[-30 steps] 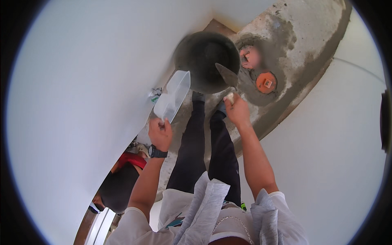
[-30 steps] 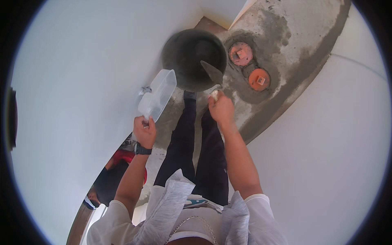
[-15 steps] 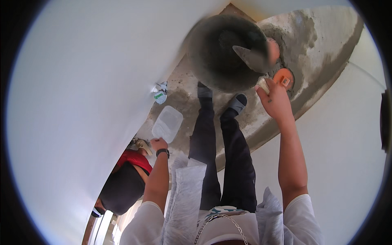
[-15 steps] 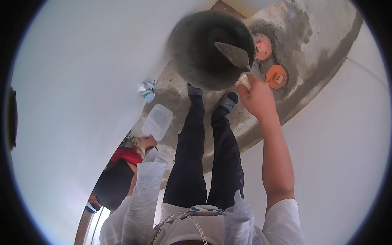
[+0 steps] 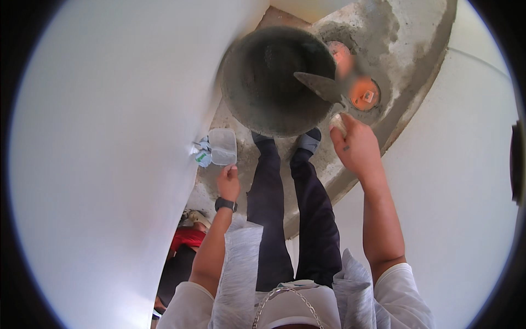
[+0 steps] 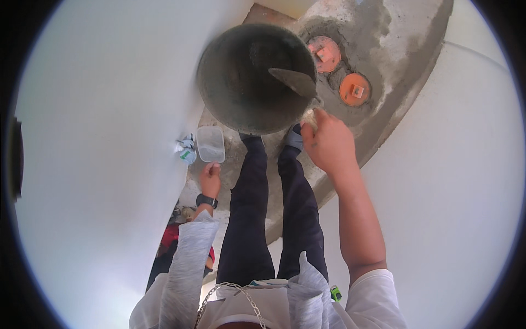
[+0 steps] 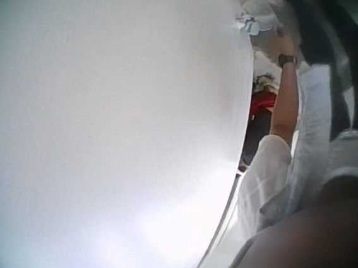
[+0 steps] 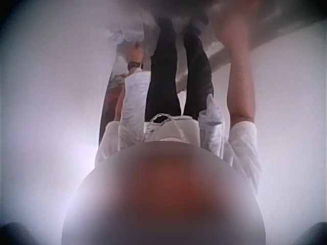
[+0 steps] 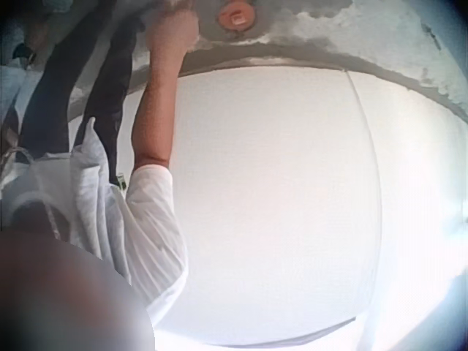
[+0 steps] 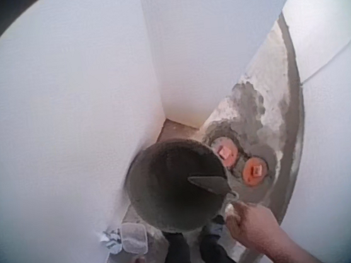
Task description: The person pours water from a plastic container onto the floor and then uses a trowel to spread wet cement around two orange circular fixtures. They continue smoothing the cement surface and later scoop additional cement from a bucket to apply more.
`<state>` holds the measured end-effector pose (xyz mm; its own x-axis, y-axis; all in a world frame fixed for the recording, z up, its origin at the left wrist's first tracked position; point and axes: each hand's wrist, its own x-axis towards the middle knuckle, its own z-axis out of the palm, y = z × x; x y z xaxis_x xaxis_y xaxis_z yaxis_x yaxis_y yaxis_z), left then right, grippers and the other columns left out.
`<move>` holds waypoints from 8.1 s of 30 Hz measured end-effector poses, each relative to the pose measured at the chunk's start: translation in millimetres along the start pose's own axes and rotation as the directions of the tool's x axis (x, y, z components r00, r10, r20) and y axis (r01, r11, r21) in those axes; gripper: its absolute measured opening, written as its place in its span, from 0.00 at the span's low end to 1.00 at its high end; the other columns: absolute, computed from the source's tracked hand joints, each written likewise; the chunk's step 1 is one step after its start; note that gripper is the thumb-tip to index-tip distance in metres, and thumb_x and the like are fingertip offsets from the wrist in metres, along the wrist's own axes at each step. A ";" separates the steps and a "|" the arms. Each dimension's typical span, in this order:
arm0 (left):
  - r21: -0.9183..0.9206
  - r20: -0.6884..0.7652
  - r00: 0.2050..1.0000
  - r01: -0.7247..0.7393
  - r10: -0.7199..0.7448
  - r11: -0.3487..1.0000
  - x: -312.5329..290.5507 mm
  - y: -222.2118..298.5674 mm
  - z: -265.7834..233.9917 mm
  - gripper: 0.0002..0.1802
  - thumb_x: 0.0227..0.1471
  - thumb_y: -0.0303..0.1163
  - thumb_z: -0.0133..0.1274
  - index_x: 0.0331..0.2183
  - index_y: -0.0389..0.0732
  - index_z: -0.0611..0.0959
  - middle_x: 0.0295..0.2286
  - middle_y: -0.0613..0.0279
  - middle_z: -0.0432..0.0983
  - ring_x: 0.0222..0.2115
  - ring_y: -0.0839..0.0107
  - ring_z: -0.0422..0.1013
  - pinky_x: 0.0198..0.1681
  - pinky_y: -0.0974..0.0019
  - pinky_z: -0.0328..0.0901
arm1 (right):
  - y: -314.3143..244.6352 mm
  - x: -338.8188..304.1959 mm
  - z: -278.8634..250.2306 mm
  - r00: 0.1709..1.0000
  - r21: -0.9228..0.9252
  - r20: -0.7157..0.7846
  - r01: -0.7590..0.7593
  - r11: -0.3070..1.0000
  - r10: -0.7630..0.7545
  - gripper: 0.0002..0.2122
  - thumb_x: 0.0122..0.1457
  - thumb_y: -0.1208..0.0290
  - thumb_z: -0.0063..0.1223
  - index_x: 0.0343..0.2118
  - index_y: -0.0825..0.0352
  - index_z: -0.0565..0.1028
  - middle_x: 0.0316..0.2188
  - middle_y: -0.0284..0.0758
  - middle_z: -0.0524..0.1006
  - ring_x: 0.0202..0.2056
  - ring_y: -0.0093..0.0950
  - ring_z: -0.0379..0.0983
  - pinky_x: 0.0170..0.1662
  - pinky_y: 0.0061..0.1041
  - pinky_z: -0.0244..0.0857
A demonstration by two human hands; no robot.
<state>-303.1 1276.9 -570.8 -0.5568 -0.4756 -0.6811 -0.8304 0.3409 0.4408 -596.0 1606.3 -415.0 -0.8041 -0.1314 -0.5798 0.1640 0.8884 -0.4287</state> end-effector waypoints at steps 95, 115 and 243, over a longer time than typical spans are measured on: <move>-0.009 0.531 0.788 -0.363 0.312 0.932 88.0 384.3 57.2 0.17 0.66 0.46 0.45 0.45 0.45 0.79 0.27 0.63 0.76 0.26 0.73 0.68 0.40 0.57 0.63 | 62.3 227.8 252.1 0.555 -0.830 -0.394 0.127 0.543 -0.733 0.23 0.58 0.70 0.51 0.54 0.79 0.74 0.42 0.56 0.76 0.35 0.44 0.78 0.26 0.36 0.75; 0.217 0.388 0.711 -0.689 0.587 0.692 92.8 372.1 105.7 0.34 0.59 0.57 0.56 0.43 0.30 0.85 0.37 0.52 0.82 0.37 0.67 0.75 0.45 0.65 0.68 | 65.0 194.1 204.5 0.961 -0.252 -0.109 0.219 0.943 -0.252 0.11 0.58 0.75 0.54 0.41 0.63 0.85 0.42 0.38 0.84 0.44 0.35 0.83 0.44 0.30 0.77; 0.004 0.371 0.550 -0.806 0.748 0.591 125.1 375.3 103.9 0.34 0.58 0.60 0.56 0.33 0.31 0.86 0.26 0.64 0.81 0.27 0.76 0.73 0.36 0.72 0.68 | 80.4 184.2 146.1 0.855 -0.369 -0.194 0.391 0.843 -0.482 0.10 0.58 0.67 0.54 0.38 0.63 0.84 0.38 0.39 0.84 0.42 0.36 0.82 0.42 0.35 0.76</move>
<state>-681.9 1429.6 -551.3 -0.9192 0.2940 -0.2618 -0.0419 0.5881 0.8077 -647.4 1589.3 -657.4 -0.8771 -0.4548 -0.1545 -0.3873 0.8599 -0.3326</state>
